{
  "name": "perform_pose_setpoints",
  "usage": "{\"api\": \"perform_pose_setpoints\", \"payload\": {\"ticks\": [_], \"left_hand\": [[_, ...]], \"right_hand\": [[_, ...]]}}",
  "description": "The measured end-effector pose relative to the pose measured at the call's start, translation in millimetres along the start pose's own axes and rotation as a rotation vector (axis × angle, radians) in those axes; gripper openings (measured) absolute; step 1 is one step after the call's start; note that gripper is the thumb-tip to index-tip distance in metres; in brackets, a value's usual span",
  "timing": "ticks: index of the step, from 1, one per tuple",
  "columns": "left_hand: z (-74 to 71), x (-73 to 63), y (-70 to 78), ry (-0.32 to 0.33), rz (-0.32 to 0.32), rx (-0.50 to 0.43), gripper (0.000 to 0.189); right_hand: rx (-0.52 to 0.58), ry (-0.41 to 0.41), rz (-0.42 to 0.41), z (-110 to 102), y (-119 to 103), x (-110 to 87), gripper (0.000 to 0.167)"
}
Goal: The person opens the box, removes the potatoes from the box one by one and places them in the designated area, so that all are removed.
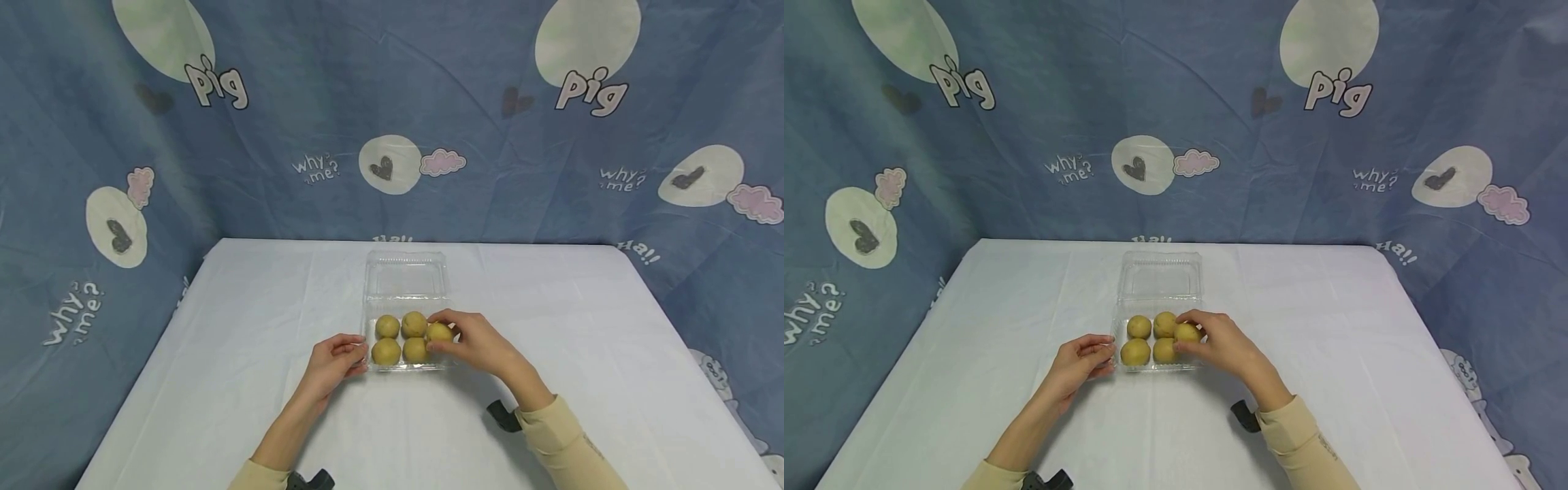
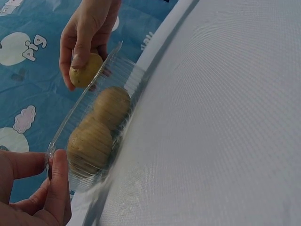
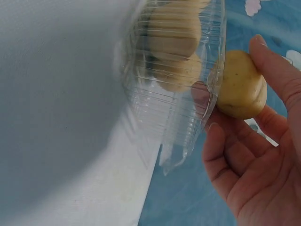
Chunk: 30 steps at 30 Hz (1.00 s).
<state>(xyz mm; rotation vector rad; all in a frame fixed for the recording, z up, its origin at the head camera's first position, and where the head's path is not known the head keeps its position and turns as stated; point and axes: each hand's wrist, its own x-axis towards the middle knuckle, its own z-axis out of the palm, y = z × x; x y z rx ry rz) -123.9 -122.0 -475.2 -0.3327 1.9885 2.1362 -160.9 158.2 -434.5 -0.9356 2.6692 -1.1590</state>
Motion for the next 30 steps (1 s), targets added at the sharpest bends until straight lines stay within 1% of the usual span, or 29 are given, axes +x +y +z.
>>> {"api": "perform_pose_setpoints", "payload": {"ticks": [3,8,15,20,30], "left_hand": [[0.0,-0.1,-0.3,0.004,-0.004,0.0,0.024],[0.1,0.1,-0.6,0.003,-0.004,-0.001,0.024],[0.1,0.1,-0.8,0.007,-0.011,-0.004,0.024],[-0.2,0.1,-0.9,0.005,-0.009,-0.009,0.024],[0.5,-0.9,0.9,0.004,0.002,-0.006,0.025]], "right_hand": [[0.027,0.005,0.007,0,1,-1.1,0.039],[0.04,0.029,0.004,1,4,-3.8,0.039],[0.064,0.076,0.037,0,5,-8.9,0.041],[0.093,0.099,0.034,0,7,-11.3,0.037],[0.124,0.134,0.03,-1,9,-16.1,0.037]]}}
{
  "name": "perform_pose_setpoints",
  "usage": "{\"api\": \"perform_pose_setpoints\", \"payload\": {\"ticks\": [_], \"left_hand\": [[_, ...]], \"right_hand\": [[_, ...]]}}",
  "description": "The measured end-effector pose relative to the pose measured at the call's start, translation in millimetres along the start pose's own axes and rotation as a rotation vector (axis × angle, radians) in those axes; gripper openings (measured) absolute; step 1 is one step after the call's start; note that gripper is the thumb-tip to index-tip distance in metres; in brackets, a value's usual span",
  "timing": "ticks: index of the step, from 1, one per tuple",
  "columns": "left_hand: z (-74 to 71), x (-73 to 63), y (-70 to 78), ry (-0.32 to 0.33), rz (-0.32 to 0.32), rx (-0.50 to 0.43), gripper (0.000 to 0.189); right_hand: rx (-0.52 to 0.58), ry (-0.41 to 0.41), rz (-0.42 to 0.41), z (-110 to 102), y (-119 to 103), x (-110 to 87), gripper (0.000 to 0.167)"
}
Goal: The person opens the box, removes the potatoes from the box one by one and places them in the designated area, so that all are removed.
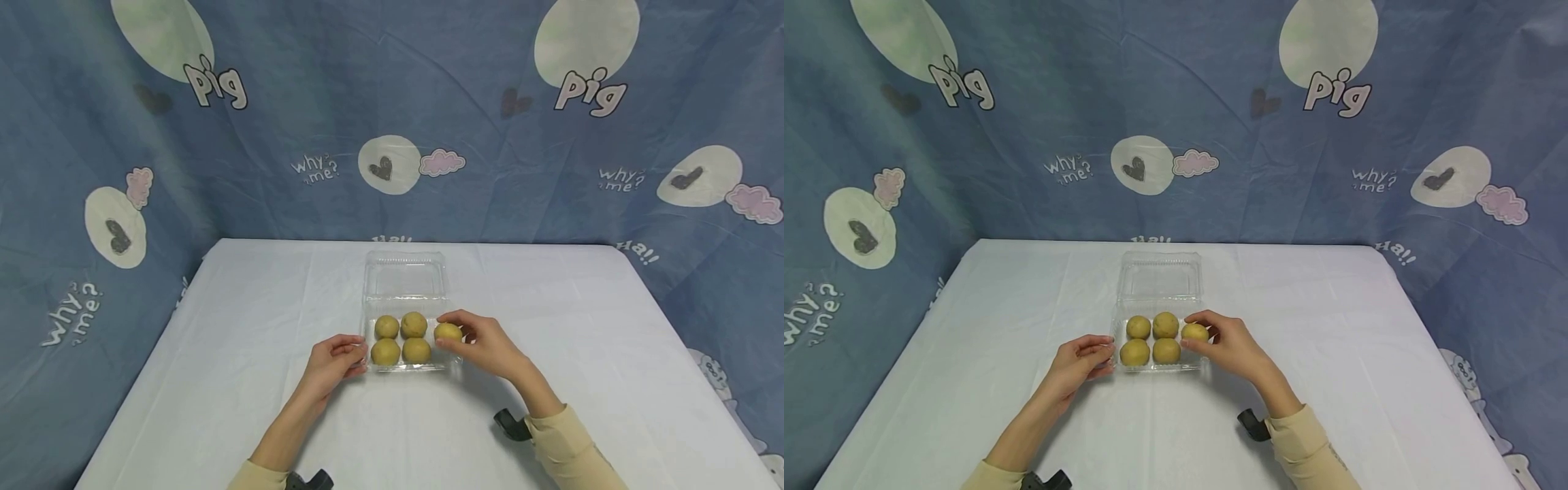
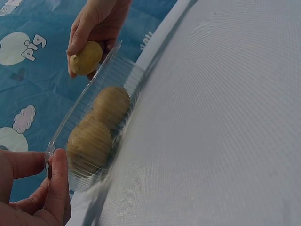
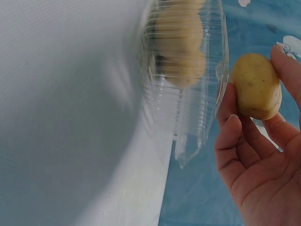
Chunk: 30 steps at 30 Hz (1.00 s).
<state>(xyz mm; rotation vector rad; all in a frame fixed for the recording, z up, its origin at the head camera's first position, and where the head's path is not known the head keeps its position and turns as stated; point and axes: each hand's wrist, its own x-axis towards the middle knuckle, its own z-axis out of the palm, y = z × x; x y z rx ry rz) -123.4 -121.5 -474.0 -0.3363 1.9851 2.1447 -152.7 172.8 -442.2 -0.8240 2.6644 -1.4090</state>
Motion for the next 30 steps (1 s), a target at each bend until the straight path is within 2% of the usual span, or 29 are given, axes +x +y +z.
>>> {"api": "perform_pose_setpoints", "payload": {"ticks": [12,30], "left_hand": [[-1.2,0.7,-0.3,0.005,-0.009,0.004,0.023],[-1.5,0.7,-1.7,0.002,-0.009,0.003,0.022]], "right_hand": [[0.022,0.016,0.032,-4,-1,-5.2,0.035],[-0.022,0.044,0.07,-13,2,-13.9,0.036]]}}
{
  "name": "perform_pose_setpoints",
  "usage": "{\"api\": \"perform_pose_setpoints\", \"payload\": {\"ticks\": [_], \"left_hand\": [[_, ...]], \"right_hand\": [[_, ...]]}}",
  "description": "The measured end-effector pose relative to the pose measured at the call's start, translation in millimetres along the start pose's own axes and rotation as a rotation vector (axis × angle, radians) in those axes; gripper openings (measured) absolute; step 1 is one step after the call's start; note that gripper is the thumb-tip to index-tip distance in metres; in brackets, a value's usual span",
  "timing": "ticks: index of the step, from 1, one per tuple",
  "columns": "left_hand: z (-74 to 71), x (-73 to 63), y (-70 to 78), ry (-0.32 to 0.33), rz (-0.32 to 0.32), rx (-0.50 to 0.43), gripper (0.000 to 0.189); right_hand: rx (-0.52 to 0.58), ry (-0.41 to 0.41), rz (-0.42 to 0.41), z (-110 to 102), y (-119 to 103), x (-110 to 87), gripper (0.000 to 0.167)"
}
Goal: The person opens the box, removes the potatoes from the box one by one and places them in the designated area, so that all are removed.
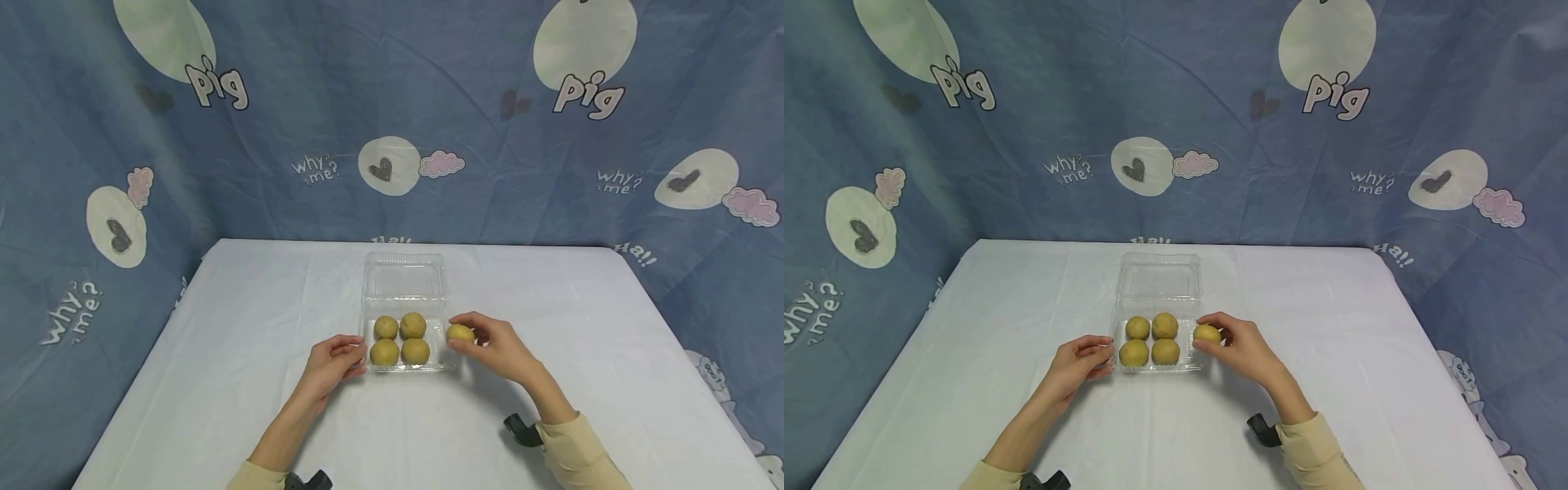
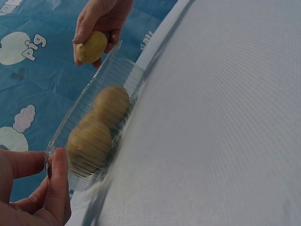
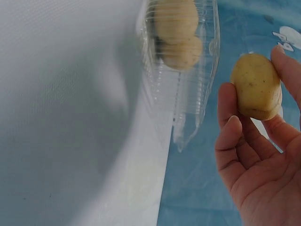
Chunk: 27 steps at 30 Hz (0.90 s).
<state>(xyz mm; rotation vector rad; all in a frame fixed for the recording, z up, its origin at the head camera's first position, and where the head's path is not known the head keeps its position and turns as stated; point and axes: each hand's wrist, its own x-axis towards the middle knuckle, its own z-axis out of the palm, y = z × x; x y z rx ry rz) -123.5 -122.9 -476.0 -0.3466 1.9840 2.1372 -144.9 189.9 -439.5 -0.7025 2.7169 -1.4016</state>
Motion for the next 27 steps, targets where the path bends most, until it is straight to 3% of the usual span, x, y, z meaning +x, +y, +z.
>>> {"api": "perform_pose_setpoints", "payload": {"ticks": [27], "left_hand": [[-0.7,1.0,-1.9,-0.005,0.001,-0.018,0.023]], "right_hand": [[0.023,0.019,0.082,-9,13,-10.1,0.04]]}}
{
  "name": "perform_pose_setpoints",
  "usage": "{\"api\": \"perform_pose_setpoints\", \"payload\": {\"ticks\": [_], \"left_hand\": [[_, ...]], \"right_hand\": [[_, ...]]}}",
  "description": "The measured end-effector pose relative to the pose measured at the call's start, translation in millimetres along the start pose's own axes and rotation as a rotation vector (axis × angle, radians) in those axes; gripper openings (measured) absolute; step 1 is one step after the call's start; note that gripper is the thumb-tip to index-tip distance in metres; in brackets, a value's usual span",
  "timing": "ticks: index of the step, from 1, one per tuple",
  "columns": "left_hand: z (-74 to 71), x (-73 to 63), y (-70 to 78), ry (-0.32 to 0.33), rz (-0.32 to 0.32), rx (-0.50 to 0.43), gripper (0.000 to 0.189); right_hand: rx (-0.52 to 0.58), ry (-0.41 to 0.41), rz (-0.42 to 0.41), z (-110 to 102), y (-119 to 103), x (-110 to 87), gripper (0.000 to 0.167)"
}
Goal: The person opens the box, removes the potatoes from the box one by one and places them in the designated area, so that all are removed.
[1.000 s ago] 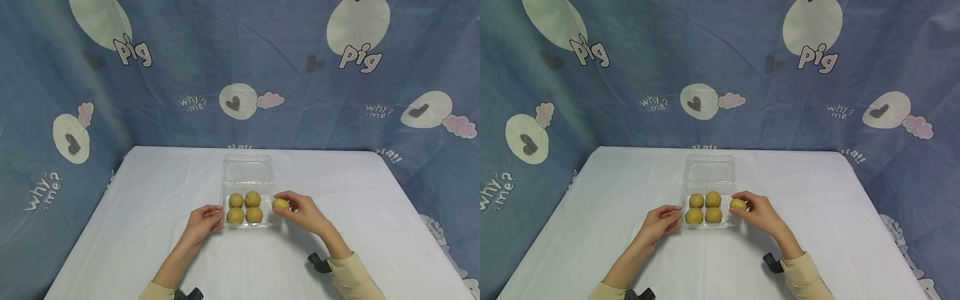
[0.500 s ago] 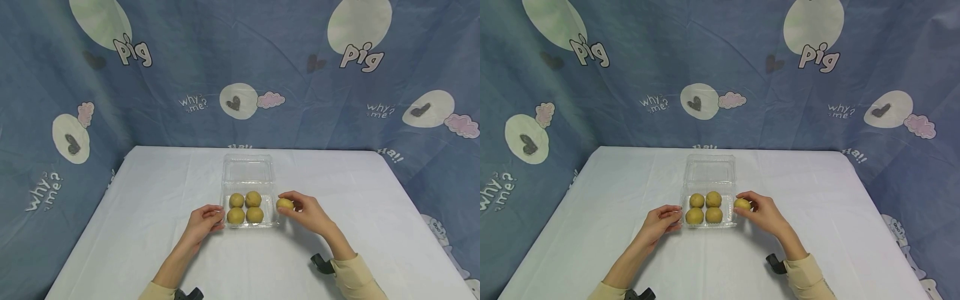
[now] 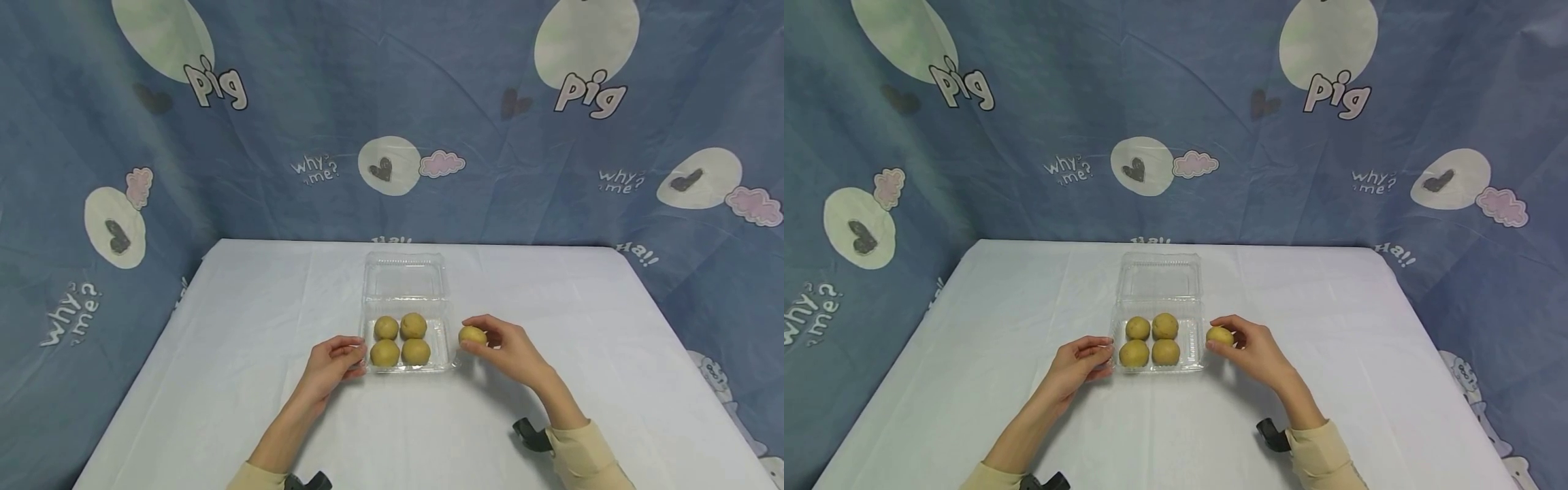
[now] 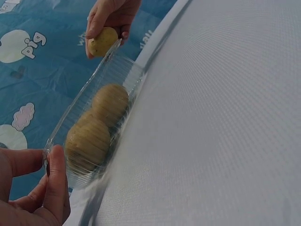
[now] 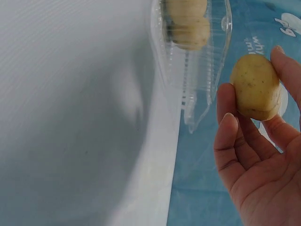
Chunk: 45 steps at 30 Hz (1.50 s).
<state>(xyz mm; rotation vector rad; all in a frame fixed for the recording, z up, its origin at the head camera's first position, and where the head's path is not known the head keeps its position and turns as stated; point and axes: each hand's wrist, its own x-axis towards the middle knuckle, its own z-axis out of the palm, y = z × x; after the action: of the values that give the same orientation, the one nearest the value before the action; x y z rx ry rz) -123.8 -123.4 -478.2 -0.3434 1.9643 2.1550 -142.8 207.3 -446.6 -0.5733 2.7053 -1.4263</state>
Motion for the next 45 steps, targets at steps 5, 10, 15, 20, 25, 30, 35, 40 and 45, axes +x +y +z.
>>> {"api": "perform_pose_setpoints", "payload": {"ticks": [5,10,15,20,25,30,35,40,45], "left_hand": [[-0.5,0.1,-0.1,-0.008,0.005,0.005,0.024],[-0.6,0.1,-0.4,-0.008,0.006,-0.002,0.023],[-1.0,0.7,-0.4,-0.011,0.011,-0.009,0.024],[-1.7,1.1,-0.9,-0.016,0.011,-0.006,0.024],[-1.8,0.6,-0.7,-0.016,0.008,0.0,0.024],[-1.2,0.4,-0.8,-0.01,0.004,0.0,0.024],[-0.8,0.5,-1.1,-0.006,-0.001,0.003,0.024],[-0.9,0.2,-0.9,0.0,-0.001,0.01,0.024],[-1.0,0.3,-1.0,-0.006,0.004,0.005,0.024]], "right_hand": [[-0.006,0.011,0.021,-1,6,-2.7,0.039],[-0.016,0.018,0.04,-3,10,-4.8,0.041],[-0.022,0.028,0.052,-6,13,-7.5,0.041],[-0.032,0.043,0.054,-9,16,-10.4,0.04],[-0.042,0.05,0.057,-12,22,-13.5,0.04],[-0.047,0.06,0.063,-15,26,-17.3,0.04],[-0.047,0.069,0.072,-18,28,-20.8,0.039],[-0.042,0.071,0.086,-21,29,-23.1,0.04],[-0.04,0.077,0.091,-24,29,-25.1,0.04]]}}
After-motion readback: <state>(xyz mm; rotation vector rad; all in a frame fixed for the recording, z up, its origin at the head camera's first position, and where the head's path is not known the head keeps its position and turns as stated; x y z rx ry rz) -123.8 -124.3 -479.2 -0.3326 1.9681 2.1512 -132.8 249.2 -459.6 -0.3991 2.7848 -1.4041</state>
